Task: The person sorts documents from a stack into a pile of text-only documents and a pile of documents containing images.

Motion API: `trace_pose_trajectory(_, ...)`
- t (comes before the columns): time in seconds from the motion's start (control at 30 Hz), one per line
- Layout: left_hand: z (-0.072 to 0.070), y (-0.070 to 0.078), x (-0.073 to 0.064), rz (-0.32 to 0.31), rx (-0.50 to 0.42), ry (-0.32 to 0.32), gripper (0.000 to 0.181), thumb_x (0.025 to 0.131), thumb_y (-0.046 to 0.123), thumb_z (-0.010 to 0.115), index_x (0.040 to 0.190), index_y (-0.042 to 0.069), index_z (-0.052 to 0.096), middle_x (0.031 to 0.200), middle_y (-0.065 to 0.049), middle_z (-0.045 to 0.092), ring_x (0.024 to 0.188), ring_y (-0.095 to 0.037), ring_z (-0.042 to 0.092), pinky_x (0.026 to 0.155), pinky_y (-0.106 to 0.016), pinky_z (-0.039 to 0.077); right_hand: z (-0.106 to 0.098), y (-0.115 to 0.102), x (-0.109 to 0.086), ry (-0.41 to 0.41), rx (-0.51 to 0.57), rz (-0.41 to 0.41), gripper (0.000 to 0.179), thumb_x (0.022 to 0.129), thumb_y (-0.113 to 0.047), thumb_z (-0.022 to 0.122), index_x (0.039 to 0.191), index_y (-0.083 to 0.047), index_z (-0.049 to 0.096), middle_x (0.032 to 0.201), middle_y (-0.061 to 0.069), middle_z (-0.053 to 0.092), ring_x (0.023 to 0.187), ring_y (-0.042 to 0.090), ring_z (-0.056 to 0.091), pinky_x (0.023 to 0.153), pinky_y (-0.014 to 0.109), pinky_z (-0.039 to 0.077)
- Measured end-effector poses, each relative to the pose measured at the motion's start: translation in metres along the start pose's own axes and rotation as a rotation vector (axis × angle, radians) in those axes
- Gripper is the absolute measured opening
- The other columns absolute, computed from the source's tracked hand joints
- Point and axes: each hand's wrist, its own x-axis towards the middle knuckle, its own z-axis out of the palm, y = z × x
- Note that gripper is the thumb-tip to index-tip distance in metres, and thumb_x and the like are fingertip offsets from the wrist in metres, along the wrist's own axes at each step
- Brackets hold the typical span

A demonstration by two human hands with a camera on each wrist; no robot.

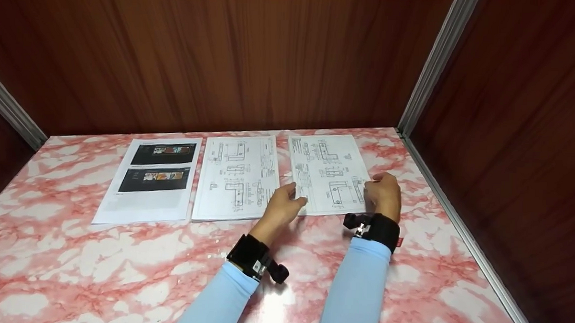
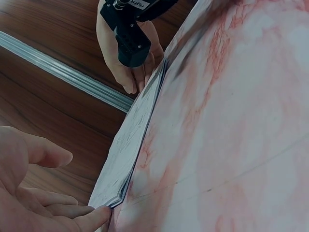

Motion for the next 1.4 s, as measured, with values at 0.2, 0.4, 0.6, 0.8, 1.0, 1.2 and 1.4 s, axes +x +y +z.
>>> trace_pose_trajectory(0.2, 0.0, -0.002, 0.001, -0.004, -0.019, -0.007, 0.059, 0.082, 0.017, 0.06, 0.134, -0.005, 0.043, 0.135, -0.021, 0.049, 0.127, -0.031, 0.045, 0.107, -0.034, 0.036, -0.003, 0.001, 0.0, -0.008, -0.102, -0.02, 0.059, 0.089, -0.021, 0.056, 0.14, -0.008, 0.031, 0.127, 0.01, 0.037, 0.108, 0.029, 0.047, 0.086, 0.034, 0.05)
trace_pose_trajectory(0.4, -0.002, 0.0, 0.0, -0.018, -0.037, -0.005, 0.06, 0.081, 0.018, 0.06, 0.135, -0.003, 0.042, 0.136, -0.019, 0.048, 0.128, -0.028, 0.044, 0.108, -0.033, 0.034, -0.006, 0.002, 0.0, 0.003, -0.179, -0.044, 0.06, 0.089, -0.025, 0.055, 0.143, -0.01, 0.03, 0.14, 0.012, 0.03, 0.117, 0.028, 0.037, 0.087, 0.033, 0.048)
trace_pose_trajectory(0.6, -0.008, 0.008, -0.002, 0.027, -0.058, 0.051, 0.058, 0.082, 0.015, 0.06, 0.135, 0.0, 0.044, 0.131, -0.02, 0.053, 0.123, -0.027, 0.05, 0.104, -0.033, 0.039, -0.019, -0.015, -0.009, 0.039, -0.197, -0.138, 0.062, 0.091, -0.036, 0.051, 0.144, -0.01, 0.029, 0.142, 0.012, 0.032, 0.122, 0.029, 0.037, 0.099, 0.041, 0.039)
trace_pose_trajectory(0.8, -0.025, 0.025, -0.005, 0.107, -0.041, 0.073, 0.051, 0.084, 0.018, 0.058, 0.132, 0.007, 0.049, 0.127, -0.013, 0.058, 0.119, -0.023, 0.054, 0.098, -0.032, 0.043, -0.029, -0.044, -0.031, 0.213, -0.374, -0.346, 0.052, 0.092, -0.039, 0.045, 0.134, -0.009, 0.045, 0.132, 0.015, 0.047, 0.116, 0.026, 0.044, 0.095, 0.04, 0.037)
trace_pose_trajectory(1.0, -0.039, 0.033, -0.008, 0.156, -0.028, 0.047, 0.044, 0.085, 0.02, 0.057, 0.128, 0.012, 0.055, 0.128, -0.004, 0.059, 0.119, -0.018, 0.053, 0.098, -0.031, 0.043, -0.019, -0.059, -0.036, 0.324, -0.381, -0.474, 0.042, 0.092, -0.04, 0.047, 0.125, -0.016, 0.056, 0.123, 0.007, 0.056, 0.109, 0.016, 0.049, 0.085, 0.027, 0.038)
trace_pose_trajectory(1.2, -0.045, 0.032, -0.004, 0.156, -0.044, 0.053, 0.04, 0.085, 0.019, 0.058, 0.124, 0.015, 0.059, 0.126, -0.002, 0.061, 0.116, -0.018, 0.055, 0.095, -0.03, 0.044, -0.004, -0.07, -0.039, 0.355, -0.37, -0.565, 0.037, 0.092, -0.041, 0.048, 0.119, -0.019, 0.06, 0.119, 0.003, 0.06, 0.106, 0.013, 0.05, 0.083, 0.027, 0.038)
trace_pose_trajectory(1.4, -0.068, 0.033, -0.004, 0.163, -0.127, 0.049, 0.037, 0.085, 0.016, 0.058, 0.122, 0.015, 0.06, 0.123, -0.003, 0.062, 0.111, -0.019, 0.057, 0.094, -0.03, 0.045, 0.02, -0.084, -0.048, 0.382, -0.364, -0.686, 0.03, 0.092, -0.037, 0.05, 0.109, -0.017, 0.065, 0.108, 0.002, 0.065, 0.097, 0.01, 0.055, 0.079, 0.022, 0.041)
